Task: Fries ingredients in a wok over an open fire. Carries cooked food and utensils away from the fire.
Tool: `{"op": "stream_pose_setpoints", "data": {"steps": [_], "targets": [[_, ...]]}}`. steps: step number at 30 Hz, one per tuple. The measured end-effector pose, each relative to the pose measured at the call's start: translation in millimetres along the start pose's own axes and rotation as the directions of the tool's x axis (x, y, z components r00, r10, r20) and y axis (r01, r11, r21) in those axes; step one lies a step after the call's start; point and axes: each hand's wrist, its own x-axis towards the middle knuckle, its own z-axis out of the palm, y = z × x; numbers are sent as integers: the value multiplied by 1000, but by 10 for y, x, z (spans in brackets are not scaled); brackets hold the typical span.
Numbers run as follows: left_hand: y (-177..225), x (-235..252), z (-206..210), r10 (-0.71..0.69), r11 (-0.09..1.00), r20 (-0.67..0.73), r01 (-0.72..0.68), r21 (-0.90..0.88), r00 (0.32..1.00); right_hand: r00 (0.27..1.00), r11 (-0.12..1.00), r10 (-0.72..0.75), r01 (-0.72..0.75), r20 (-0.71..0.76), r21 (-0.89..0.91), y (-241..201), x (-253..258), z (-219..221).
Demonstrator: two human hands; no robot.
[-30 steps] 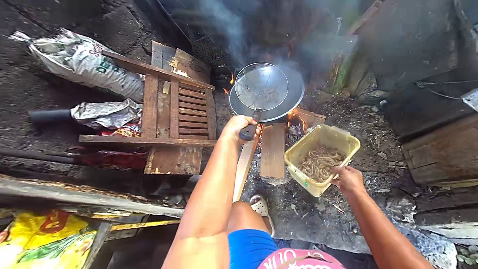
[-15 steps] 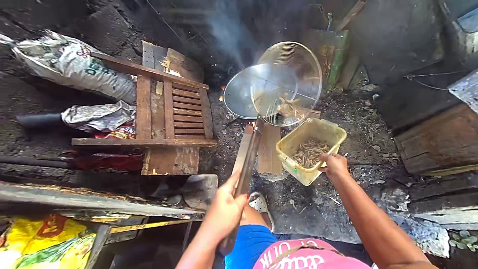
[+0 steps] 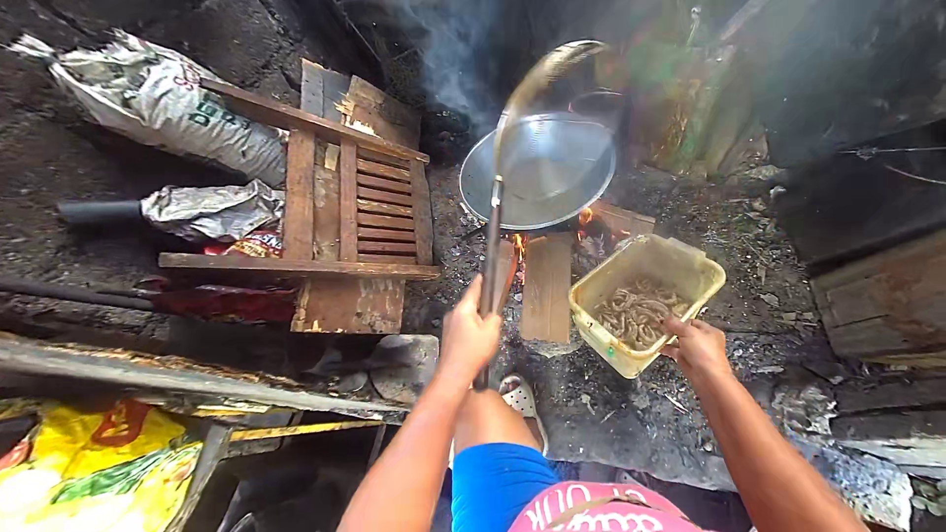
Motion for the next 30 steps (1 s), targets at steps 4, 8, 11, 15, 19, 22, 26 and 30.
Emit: {"op": "stream_pose_setpoints", "data": {"steps": [4, 8, 11, 15, 19, 22, 26, 30], "targets": [[68, 1185, 75, -86, 992, -87, 94, 89, 992, 1000, 1000, 27, -27, -16, 13, 119, -50, -168], [119, 1987, 257, -142, 969, -137, 167, 185, 980, 999, 999, 48, -48, -18, -11, 270, -88, -308], [72, 2249, 437, -160, 957, -80, 175, 233, 984, 998, 998, 53, -54, -32, -15, 374, -105, -376], [-19, 2112, 335, -184, 969, 111, 161, 190, 977, 997, 997, 72, -72, -25, -6, 437, -118, -407], [-69, 1604, -167, -240, 964, 330, 263, -27, 913, 997, 997, 79, -79, -7, 5, 440, -100, -356], [40, 1391, -440, -223, 951, 381, 287, -119, 897, 997, 997, 75, -75, -8, 6, 416, -91, -282], [172, 1246, -594, -211, 941, 385, 294, -168, 898, 998, 997, 69, -69, 5, 18, 325, -101, -198], [98, 1213, -562, -191, 934, 378, 286, -214, 906, 998, 998, 57, -58, 9, 31, 249, -102, -111]]}}
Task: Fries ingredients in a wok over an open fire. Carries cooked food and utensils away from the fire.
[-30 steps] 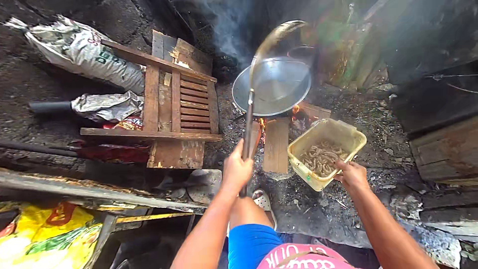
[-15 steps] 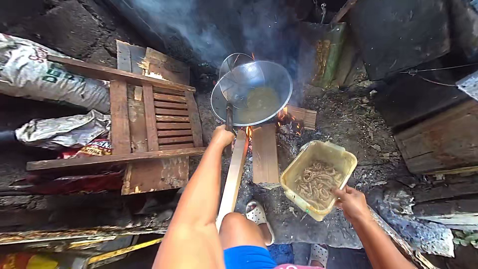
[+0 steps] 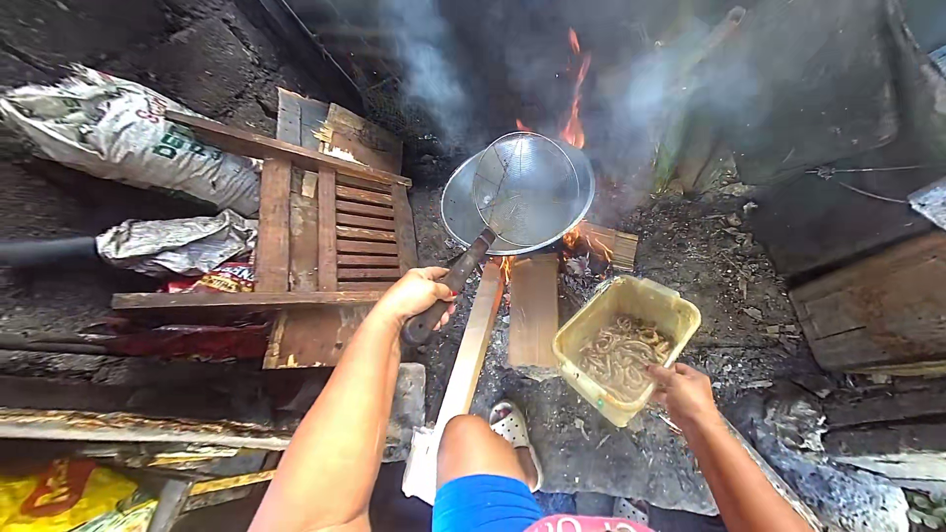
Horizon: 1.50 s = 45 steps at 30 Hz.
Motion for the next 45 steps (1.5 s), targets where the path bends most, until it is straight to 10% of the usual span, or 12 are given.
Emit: {"op": "stream_pose_setpoints", "data": {"steps": [12, 21, 27, 36, 45], "targets": [[-649, -1501, 56, 353, 935, -120, -354, 11, 928, 1000, 1000, -24, 24, -14, 2, -175, 123, 258], [8, 122, 279, 260, 872, -457, -3, 490, 851, 998, 998, -56, 56, -21, 6, -63, -34, 47], [167, 889, 747, 110, 874, -408, 107, 473, 907, 997, 1000, -21, 21, -74, 5, 141, -200, -287], [208, 389, 563, -29, 907, 33, 40, -419, 999, 994, 1000, 10, -9, -112, 7, 311, -312, -656], [196, 75, 528, 197, 976, -325, -152, 157, 925, 997, 1000, -25, 24, -73, -16, 250, -419, -718]]}}
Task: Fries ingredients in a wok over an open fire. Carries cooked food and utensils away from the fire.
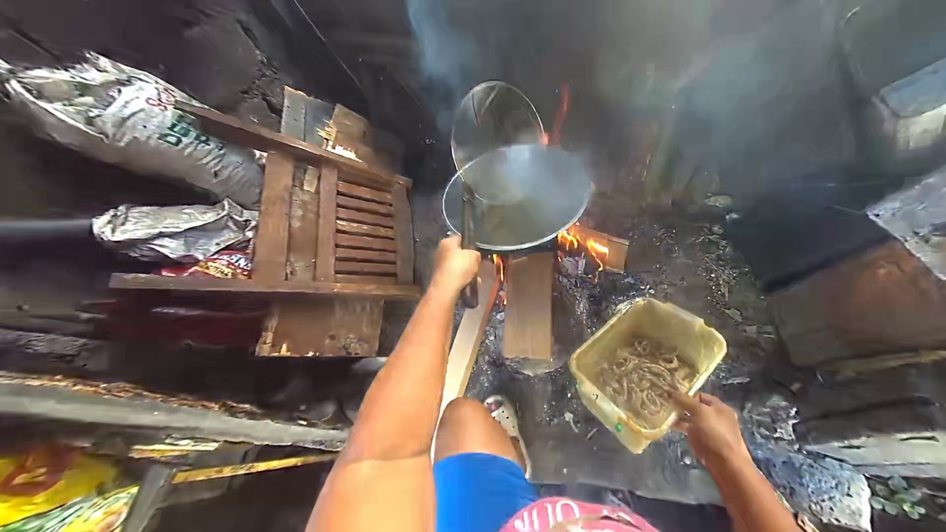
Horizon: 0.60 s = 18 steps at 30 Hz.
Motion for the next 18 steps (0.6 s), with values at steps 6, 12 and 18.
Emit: {"op": "stream_pose_setpoints", "data": {"steps": [6, 12, 18], "targets": [[-350, -561, -134, 101, 995, -167, -98, 29, 981, 998, 999, 6, -3, 60, -50, -38, -43, -16], [-1219, -1781, -129, 364, 931, -247, -358, 68, 898, 994, 990, 40, -25, 104, -141, -96, 177, 156], [-2175, -3033, 160, 466, 815, -71, -396, 424, 882, 989, 985, -30, 54, 144, -163, -105, 162, 375]]}}
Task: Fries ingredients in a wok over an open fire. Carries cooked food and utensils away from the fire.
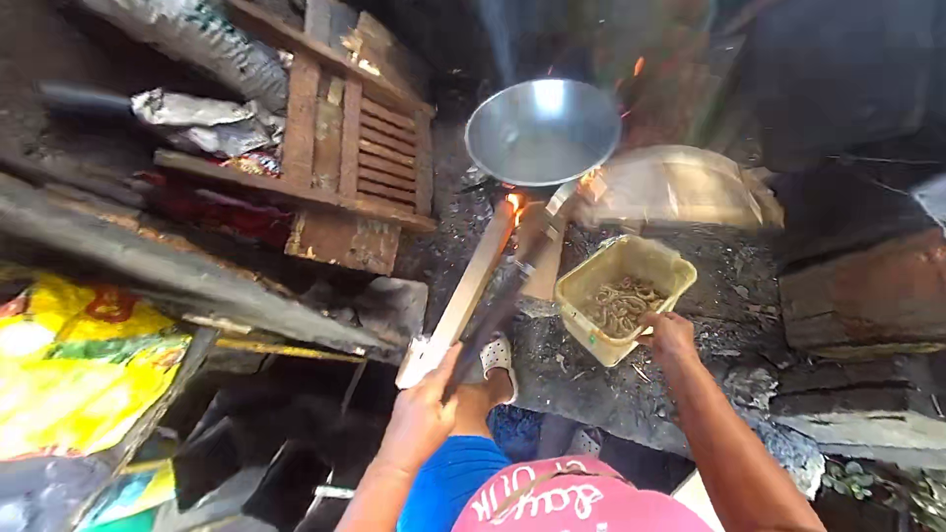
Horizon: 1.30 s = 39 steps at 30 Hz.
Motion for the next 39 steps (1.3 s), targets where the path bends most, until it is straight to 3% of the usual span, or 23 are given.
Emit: {"op": "stream_pose_setpoints", "data": {"steps": [3, 7, 12, 14, 17, 21, 24, 27, 29, 31, 34, 37, 39], "targets": [[158, -502, 138, -5, 995, 14, 4, 102, 1000, 998, 997, 9, -14, 58, 71, 64, -122, 21], [153, -766, 26, -24, 996, -141, 35, 81, 990, 999, 999, 4, -6, 44, 37, 349, -295, 61], [-169, -1060, -169, -232, 971, -233, 211, -113, 944, 994, 997, -71, 74, 83, -35, 713, -697, 97], [-370, -1292, -225, -344, 928, -165, 308, -212, 924, 992, 995, -75, 80, 103, -51, 847, -1001, 94], [-716, -1806, -344, -544, 780, 83, 539, -318, 835, 983, 987, -97, 116, 154, -115, 1074, -1594, 173], [-1330, -3101, -688, -703, 556, 337, 779, -289, 626, 949, 943, -117, 199, 293, -267, 1610, -2453, 587], [-1632, -4487, -782, -798, 402, 388, 887, -227, 461, 913, 903, -61, 222, 403, -367, 2083, -3029, 1030], [-1685, -5866, -800, -873, 173, 425, 966, -193, 241, 855, 866, 41, 228, 517, -445, 2636, -3717, 1548], [-1595, -6625, -783, -893, -51, 448, 976, -212, 51, 789, 849, 106, 245, 605, -469, 2994, -4192, 1906], [-1443, -7307, -695, -871, -285, 470, 925, -251, -141, 712, 832, 174, 264, 680, -489, 3355, -4646, 2245], [-1165, -8095, -523, -787, -585, 470, 724, -364, -400, 603, 792, 253, 320, 756, -520, 3848, -5376, 2735], [-798, -8577, -423, -683, -727, 451, 473, -498, -575, 517, 747, 312, 386, 797, -542, 4430, -5914, 3190], [-553, -8780, -331, -610, -759, 457, 313, -571, -647, 465, 702, 344, 449, 815, -553, 4859, -6256, 3472]]}}
